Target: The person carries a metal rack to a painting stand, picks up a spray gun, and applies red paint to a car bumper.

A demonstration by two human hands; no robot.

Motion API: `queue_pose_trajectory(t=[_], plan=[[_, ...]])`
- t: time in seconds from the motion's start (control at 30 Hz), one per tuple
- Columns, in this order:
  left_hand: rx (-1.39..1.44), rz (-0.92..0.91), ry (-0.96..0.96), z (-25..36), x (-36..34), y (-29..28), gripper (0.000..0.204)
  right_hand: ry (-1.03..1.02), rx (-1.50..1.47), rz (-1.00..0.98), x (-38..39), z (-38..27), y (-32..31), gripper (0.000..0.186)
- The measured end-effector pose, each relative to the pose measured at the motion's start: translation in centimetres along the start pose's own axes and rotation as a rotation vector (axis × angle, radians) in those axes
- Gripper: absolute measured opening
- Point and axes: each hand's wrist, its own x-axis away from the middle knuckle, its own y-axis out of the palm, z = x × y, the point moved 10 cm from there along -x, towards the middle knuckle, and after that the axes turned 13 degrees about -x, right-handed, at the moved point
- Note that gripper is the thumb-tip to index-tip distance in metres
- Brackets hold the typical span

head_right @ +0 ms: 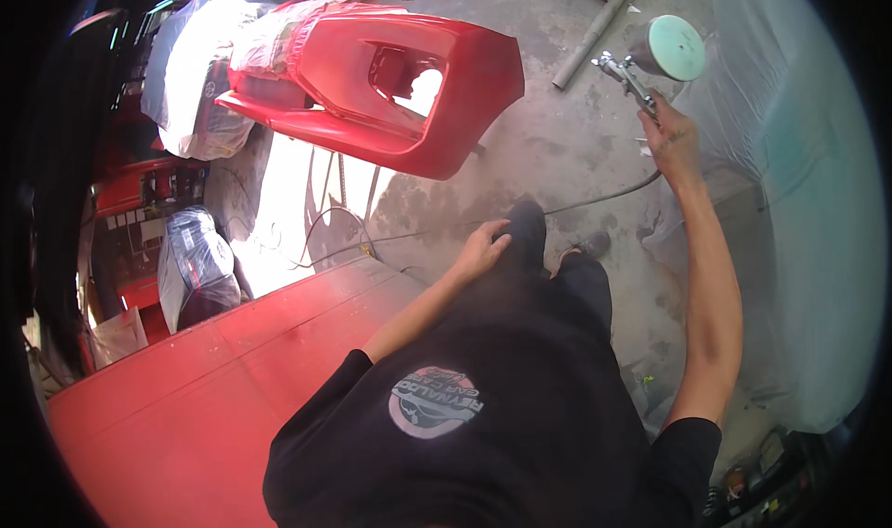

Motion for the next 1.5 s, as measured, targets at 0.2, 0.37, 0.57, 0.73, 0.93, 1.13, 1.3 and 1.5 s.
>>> queue_pose_trajectory(t=[0.2, 0.37, 0.57, 0.73, 0.93, 1.13, 1.3, 1.5], plan=[[0.221, -0.026, -0.061, 0.8, -2.0, 0.7, 0.044, -0.027, 0.193, -0.027, -3.9, 1.9, -5.4, 0.036], [0.272, -0.080, 0.019, 3.8, -6.7, -0.6, 0.043, -0.028, 0.267, -0.049, -4.9, 0.9, -7.0, 0.037], [0.386, 0.026, 0.089, 12.9, -12.1, -7.2, 0.062, -0.022, 0.224, -0.215, -4.7, -0.5, 0.8, 0.039], [0.325, 0.284, 0.263, 20.4, -14.9, -12.5, 0.106, -0.140, 0.144, -0.382, -2.5, 0.8, 8.9, 0.044], [0.428, 0.436, 0.151, 19.7, -15.8, -8.1, 0.119, -0.237, -0.125, -0.431, 1.1, 3.0, 13.9, 0.041], [0.258, 0.517, 0.089, 20.7, -18.1, -4.8, 0.110, -0.128, -0.353, -0.484, 3.3, 7.8, 12.8, 0.034], [0.129, 0.434, 0.195, 24.1, -19.9, -2.5, 0.106, 0.037, -0.511, -0.441, 2.3, 11.6, 10.0, 0.041], [0.107, 0.351, 0.296, 26.7, -20.8, -0.4, 0.108, 0.213, -0.554, -0.670, 4.8, 14.4, 11.9, 0.060]])
